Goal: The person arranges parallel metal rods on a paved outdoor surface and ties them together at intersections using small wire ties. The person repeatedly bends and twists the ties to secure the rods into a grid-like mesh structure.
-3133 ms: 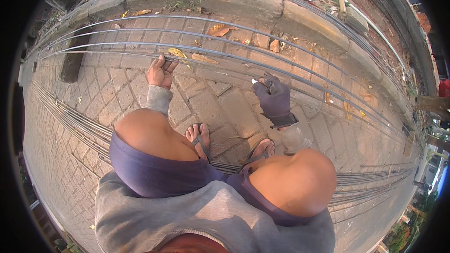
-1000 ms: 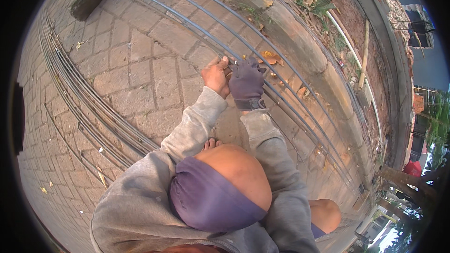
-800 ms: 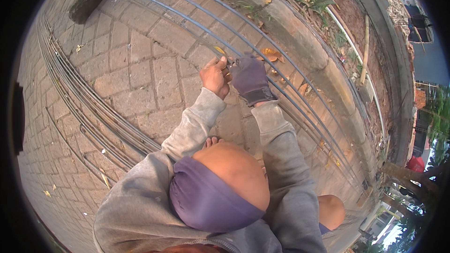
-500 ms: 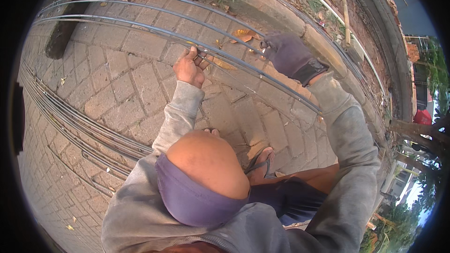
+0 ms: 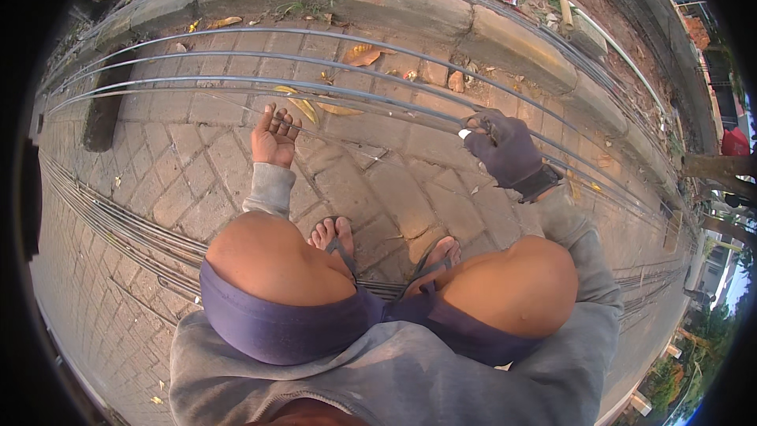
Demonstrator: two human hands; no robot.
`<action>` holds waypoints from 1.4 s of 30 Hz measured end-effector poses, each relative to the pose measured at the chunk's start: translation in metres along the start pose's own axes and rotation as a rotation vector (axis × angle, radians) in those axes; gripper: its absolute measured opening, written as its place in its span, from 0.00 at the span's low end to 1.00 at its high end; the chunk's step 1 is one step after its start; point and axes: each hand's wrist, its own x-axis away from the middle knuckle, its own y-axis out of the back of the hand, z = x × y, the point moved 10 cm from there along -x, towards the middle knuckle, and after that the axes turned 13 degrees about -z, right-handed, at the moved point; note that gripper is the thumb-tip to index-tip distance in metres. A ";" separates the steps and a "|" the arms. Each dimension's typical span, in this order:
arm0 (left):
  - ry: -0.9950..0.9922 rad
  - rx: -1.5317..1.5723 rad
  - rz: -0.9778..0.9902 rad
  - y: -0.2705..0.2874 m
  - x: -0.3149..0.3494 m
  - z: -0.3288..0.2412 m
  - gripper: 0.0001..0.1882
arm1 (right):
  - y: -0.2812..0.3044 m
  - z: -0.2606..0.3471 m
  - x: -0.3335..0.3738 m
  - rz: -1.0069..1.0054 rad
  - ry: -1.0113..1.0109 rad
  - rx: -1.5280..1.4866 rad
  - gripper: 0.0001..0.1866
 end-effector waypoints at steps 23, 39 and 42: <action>-0.046 0.094 0.336 -0.036 -0.036 -0.067 0.07 | -0.199 -0.038 0.021 -0.089 -0.123 0.281 0.14; -0.026 0.133 0.226 -0.026 -0.020 -0.063 0.07 | -0.231 0.153 -0.041 -0.288 0.611 0.103 0.12; -0.034 0.112 0.189 -0.023 -0.018 -0.064 0.05 | -0.250 0.153 -0.052 -0.250 0.569 0.154 0.12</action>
